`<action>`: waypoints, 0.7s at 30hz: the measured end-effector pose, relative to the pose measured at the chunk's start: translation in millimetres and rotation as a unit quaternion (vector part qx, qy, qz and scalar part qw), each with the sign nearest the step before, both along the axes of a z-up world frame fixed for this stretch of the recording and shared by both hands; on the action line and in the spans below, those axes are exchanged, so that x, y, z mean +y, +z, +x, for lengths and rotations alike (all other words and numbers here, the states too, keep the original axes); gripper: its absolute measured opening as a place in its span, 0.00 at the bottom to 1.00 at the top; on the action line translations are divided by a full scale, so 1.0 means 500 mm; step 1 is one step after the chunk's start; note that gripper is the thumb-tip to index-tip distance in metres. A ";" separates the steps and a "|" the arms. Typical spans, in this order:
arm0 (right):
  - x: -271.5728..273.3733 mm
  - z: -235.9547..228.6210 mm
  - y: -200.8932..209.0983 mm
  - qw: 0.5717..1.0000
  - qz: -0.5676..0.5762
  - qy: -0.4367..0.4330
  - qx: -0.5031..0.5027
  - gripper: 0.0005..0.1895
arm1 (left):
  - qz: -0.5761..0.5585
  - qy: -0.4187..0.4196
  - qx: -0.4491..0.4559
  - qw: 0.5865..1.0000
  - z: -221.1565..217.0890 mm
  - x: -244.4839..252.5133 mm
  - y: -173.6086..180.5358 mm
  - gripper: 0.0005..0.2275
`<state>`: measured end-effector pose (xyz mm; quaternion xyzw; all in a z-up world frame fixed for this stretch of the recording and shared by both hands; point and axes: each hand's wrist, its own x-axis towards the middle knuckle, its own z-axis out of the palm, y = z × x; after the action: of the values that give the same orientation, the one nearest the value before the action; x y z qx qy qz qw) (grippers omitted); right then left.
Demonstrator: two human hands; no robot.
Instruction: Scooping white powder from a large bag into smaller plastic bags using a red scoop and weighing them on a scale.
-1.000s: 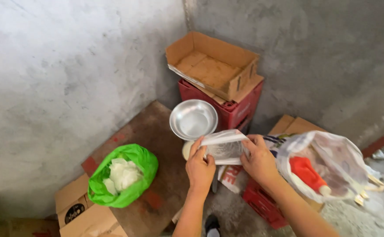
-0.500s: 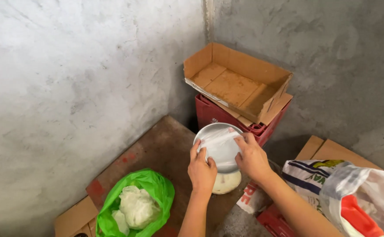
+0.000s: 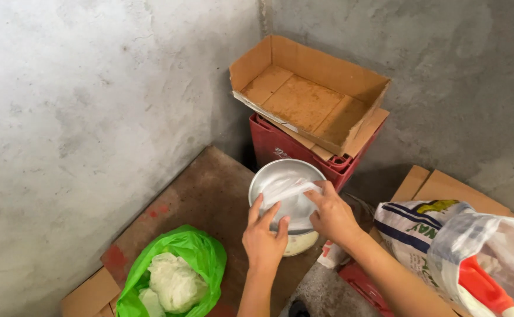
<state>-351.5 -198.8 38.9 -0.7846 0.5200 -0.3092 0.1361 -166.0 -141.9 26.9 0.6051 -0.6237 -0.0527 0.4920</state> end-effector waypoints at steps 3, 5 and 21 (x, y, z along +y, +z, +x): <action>0.011 -0.018 0.001 0.999 0.025 0.010 -0.035 0.27 | -0.015 0.023 0.015 1.000 -0.015 0.026 0.033 0.13; 0.027 -0.041 0.000 0.997 0.014 0.030 -0.072 0.27 | -0.081 0.019 -0.017 0.996 -0.047 0.044 0.062 0.14; 0.260 -0.691 -0.174 0.945 0.095 -0.275 -0.148 0.14 | 0.043 -0.215 0.050 0.974 -0.558 0.117 -0.005 0.15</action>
<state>-697.1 -69.0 -48.2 -0.5403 0.7163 -0.3961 0.1953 -445.0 -83.3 24.6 0.4739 -0.7108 -0.2147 0.4733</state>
